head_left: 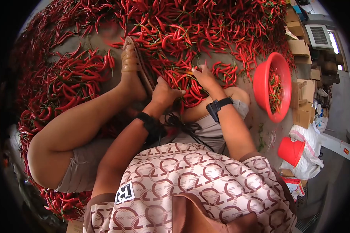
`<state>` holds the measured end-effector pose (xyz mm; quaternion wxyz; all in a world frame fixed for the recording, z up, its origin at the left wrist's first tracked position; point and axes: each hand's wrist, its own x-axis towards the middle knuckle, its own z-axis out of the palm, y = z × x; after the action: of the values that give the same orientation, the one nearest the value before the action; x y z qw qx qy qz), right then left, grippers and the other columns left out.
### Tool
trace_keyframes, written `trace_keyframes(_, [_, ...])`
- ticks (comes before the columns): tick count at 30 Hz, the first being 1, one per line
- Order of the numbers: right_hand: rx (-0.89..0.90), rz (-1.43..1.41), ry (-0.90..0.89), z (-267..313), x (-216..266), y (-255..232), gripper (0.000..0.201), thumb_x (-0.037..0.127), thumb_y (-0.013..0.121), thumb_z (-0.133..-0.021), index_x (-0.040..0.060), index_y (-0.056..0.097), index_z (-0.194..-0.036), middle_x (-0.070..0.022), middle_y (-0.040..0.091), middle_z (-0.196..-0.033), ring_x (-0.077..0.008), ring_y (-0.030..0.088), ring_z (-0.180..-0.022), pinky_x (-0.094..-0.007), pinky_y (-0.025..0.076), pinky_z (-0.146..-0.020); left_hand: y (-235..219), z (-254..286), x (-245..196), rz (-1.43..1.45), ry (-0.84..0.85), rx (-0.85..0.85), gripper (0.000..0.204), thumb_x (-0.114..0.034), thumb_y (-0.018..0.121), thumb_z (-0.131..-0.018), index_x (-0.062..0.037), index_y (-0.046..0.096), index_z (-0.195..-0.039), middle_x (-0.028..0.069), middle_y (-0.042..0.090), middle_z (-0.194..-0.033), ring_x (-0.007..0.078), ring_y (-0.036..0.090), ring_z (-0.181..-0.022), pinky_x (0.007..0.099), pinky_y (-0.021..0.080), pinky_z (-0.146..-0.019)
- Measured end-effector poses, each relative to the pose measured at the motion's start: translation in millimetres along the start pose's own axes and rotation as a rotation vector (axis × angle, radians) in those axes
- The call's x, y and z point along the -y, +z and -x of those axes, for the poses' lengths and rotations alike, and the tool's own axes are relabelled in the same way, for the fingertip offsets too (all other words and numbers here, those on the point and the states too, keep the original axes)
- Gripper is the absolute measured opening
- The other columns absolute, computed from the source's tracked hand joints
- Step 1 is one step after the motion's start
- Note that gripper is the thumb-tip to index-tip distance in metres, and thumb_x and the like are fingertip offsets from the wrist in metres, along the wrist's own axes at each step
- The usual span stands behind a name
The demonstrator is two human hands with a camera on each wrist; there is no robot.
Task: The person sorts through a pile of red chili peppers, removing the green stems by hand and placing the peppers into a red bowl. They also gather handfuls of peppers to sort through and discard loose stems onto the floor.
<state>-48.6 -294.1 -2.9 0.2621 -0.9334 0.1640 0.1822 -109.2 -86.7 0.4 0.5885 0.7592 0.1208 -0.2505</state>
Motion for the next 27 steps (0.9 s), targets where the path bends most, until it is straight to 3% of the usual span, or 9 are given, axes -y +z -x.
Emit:
trace_keyframes(4, [0.014, -0.183, -0.038, 19, 13, 11, 0.063, 0.046, 0.059, -0.086, -0.0031, 0.047, -0.125, -0.0292, 0.056, -0.121, -0.0401, 0.054, -0.115, -0.0433, 0.043, -0.095, 1, -5, -12, 0.193, -0.164, 0.086, 0.080, -0.026, 0.085, -0.066, 0.0048, 0.034, -0.120, 0.0197, 0.063, -0.101, 0.0301, 0.067, -0.082, 0.0400, 0.056, -0.061])
trace_keyframes(6, [-0.019, -0.251, -0.021, 21, 18, 16, 0.058, 0.040, 0.060, -0.088, -0.0045, 0.048, -0.124, -0.0233, 0.059, -0.116, -0.0311, 0.057, -0.110, -0.0381, 0.044, -0.092, -2, -6, -15, 0.263, -0.209, 0.127, 0.080, -0.023, 0.085, -0.067, 0.0011, 0.033, -0.124, 0.0155, 0.063, -0.102, 0.0268, 0.067, -0.081, 0.0399, 0.056, -0.059])
trace_keyframes(11, [0.207, -0.572, 0.048, 45, 34, 10, 0.050, 0.033, 0.059, -0.091, -0.0034, 0.050, -0.124, -0.0153, 0.061, -0.112, -0.0200, 0.056, -0.104, -0.0324, 0.044, -0.089, -10, 3, -24, 0.447, -0.191, 0.276, 0.073, -0.013, 0.084, -0.068, -0.0037, 0.037, -0.124, 0.0128, 0.062, -0.105, 0.0270, 0.064, -0.094, 0.0435, 0.056, -0.068])
trace_keyframes(13, [0.169, -0.529, 0.033, 39, 44, 12, 0.045, 0.030, 0.060, -0.091, -0.0017, 0.053, -0.122, -0.0105, 0.062, -0.105, -0.0139, 0.056, -0.096, -0.0298, 0.045, -0.083, -7, 1, -28, 0.467, -0.076, 0.248, 0.069, -0.010, 0.083, -0.068, -0.0038, 0.040, -0.122, 0.0121, 0.062, -0.105, 0.0237, 0.063, -0.094, 0.0396, 0.056, -0.071])
trace_keyframes(17, [0.165, -0.561, -0.266, 29, 70, -16, 0.037, 0.026, 0.060, -0.091, 0.0000, 0.056, -0.117, -0.0077, 0.063, -0.091, -0.0097, 0.055, -0.083, -0.0275, 0.046, -0.073, -8, -2, -52, 0.628, 0.125, 0.059, 0.063, 0.001, 0.079, -0.066, -0.0023, 0.045, -0.119, 0.0105, 0.061, -0.107, 0.0176, 0.061, -0.095, 0.0311, 0.053, -0.079])
trace_keyframes(19, [0.108, -0.555, -0.562, 15, 99, -32, 0.033, 0.026, 0.062, -0.089, 0.0007, 0.060, -0.111, -0.0079, 0.065, -0.093, -0.0120, 0.059, -0.084, -0.0298, 0.047, -0.074, -9, -12, -59, 0.751, 0.325, -0.041, 0.062, 0.007, 0.076, -0.066, -0.0018, 0.046, -0.119, 0.0098, 0.060, -0.108, 0.0179, 0.061, -0.096, 0.0310, 0.053, -0.079])
trace_keyframes(20, [0.147, -0.441, -0.580, 11, 113, -46, 0.033, 0.022, 0.060, -0.091, -0.0005, 0.058, -0.115, -0.0023, 0.062, -0.098, -0.0067, 0.053, -0.091, -0.0255, 0.045, -0.079, -18, -15, -67, 0.751, 0.323, -0.050, 0.057, 0.007, 0.073, -0.069, -0.0015, 0.045, -0.118, 0.0100, 0.061, -0.106, 0.0183, 0.062, -0.092, 0.0306, 0.055, -0.073])
trace_keyframes(23, [0.175, -0.557, -0.649, -30, 136, -58, 0.052, 0.030, 0.063, -0.089, -0.0030, 0.051, -0.128, -0.0099, 0.063, -0.114, -0.0174, 0.059, -0.104, -0.0290, 0.047, -0.089, -51, -28, -81, 0.740, 0.250, -0.111, 0.037, 0.004, 0.063, -0.081, -0.0026, 0.051, -0.115, 0.0081, 0.064, -0.092, 0.0187, 0.066, -0.076, 0.0316, 0.059, -0.060])
trace_keyframes(27, [-0.025, -0.650, -0.450, -79, 128, -90, 0.046, 0.032, 0.064, -0.087, 0.0029, 0.057, -0.123, -0.0105, 0.065, -0.107, -0.0188, 0.063, -0.092, -0.0354, 0.058, -0.070, -82, -44, -65, 0.632, 0.095, -0.197, 0.031, -0.004, 0.065, -0.082, 0.0001, 0.051, -0.109, 0.0109, 0.064, -0.095, 0.0218, 0.066, -0.079, 0.0351, 0.060, -0.061])
